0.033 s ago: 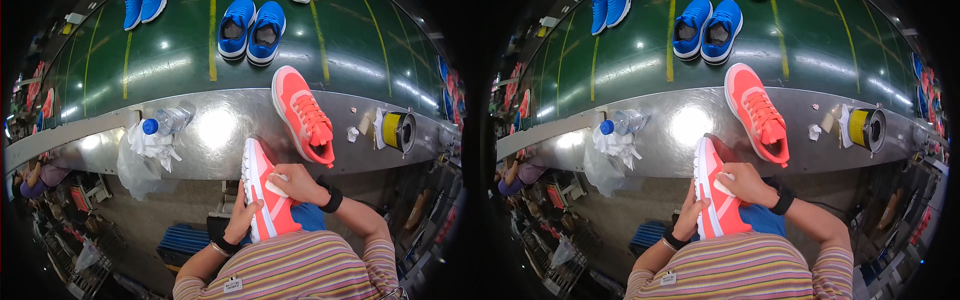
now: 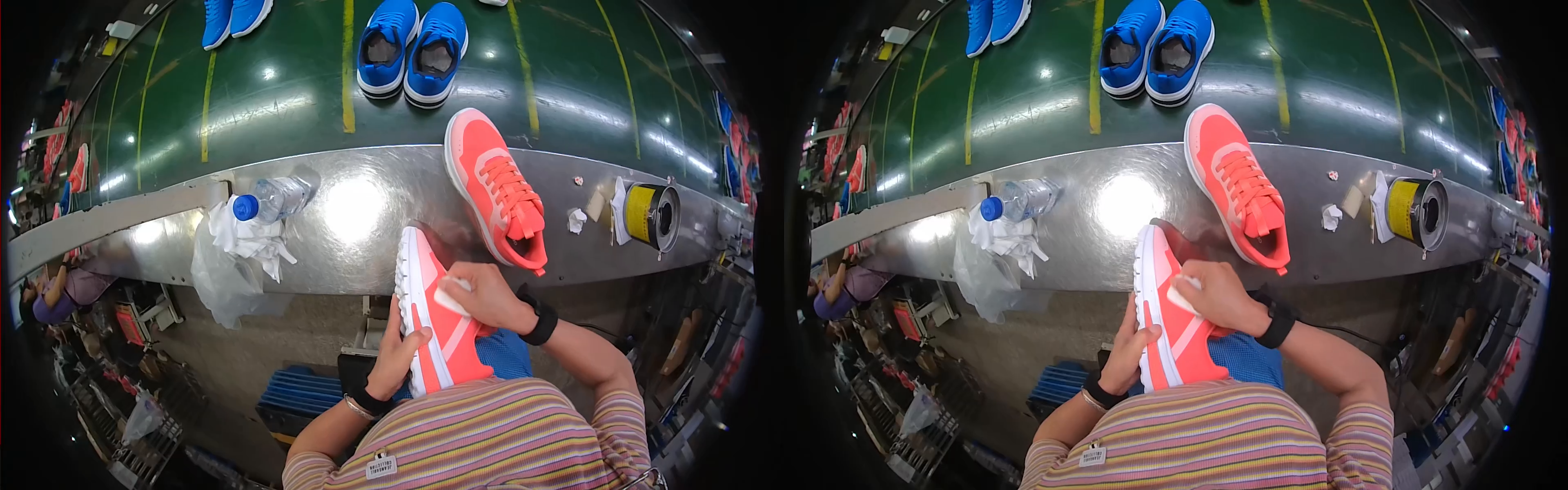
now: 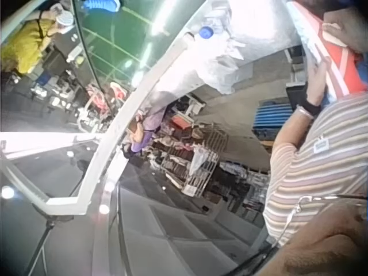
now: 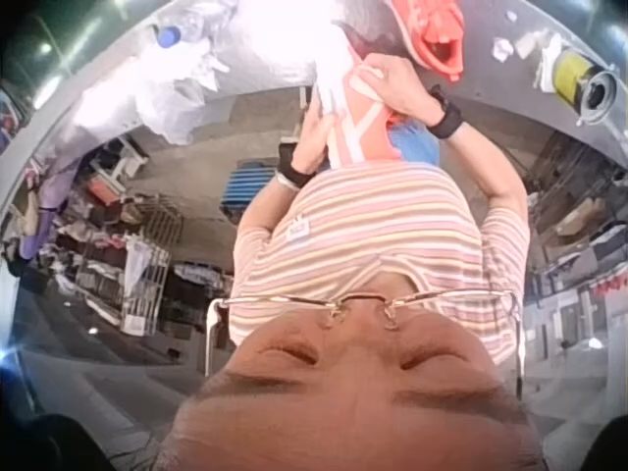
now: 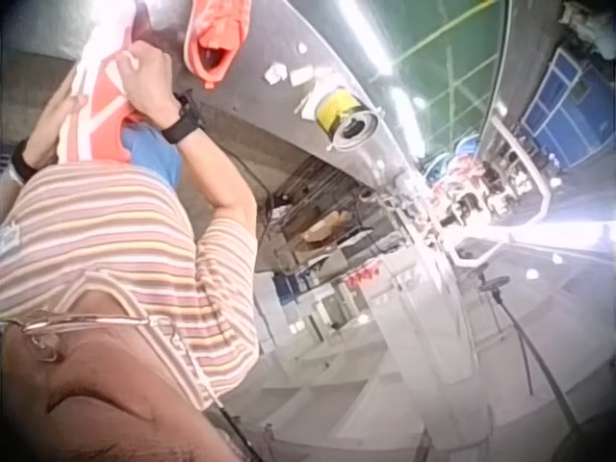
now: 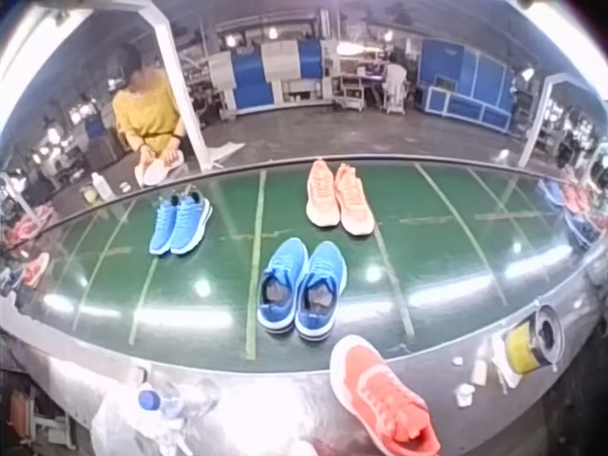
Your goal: Cleaning and inspecting shoes on a production line in a factory.
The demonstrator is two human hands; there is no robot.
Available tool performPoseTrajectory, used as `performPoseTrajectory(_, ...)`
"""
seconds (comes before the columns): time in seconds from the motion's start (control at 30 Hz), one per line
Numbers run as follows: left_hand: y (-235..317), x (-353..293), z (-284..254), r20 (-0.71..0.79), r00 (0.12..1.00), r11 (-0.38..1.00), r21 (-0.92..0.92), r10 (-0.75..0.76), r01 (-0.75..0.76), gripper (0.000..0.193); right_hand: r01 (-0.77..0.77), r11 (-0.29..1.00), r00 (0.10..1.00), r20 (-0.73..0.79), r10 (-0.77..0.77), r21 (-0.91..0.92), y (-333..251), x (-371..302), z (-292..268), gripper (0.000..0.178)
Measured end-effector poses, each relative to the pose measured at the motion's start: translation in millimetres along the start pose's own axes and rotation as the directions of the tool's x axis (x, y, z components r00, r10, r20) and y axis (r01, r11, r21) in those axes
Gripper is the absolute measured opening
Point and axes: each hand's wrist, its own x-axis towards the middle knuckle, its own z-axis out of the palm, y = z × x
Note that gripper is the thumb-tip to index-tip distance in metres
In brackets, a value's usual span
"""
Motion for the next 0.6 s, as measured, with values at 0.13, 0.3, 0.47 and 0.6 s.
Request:
performPoseTrajectory(0.13,-2,-1,-1,0.013,1.0,1.0,-0.01,0.026,-0.026,0.083,-0.183,0.983,0.955,-0.234,0.181,0.011,-1,17,-2,0.019)
performPoseTrajectory(0.3,-2,-5,-2,0.044,0.998,0.999,-0.011,0.038,-0.037,0.082,0.139,0.979,0.981,-0.116,-0.157,-0.149,1,30,-1,0.014)
performPoseTrajectory(0.47,0,-4,-10,0.026,1.0,0.998,-0.066,0.001,0.0,0.08,0.295,0.955,0.943,-0.172,-0.285,0.035,-22,27,7,0.015)
performPoseTrajectory(0.6,9,-4,-10,-0.002,0.99,0.987,-0.083,0.14,-0.14,0.078,-0.031,0.969,0.992,-0.114,0.06,0.246,-39,3,-11,0.016)
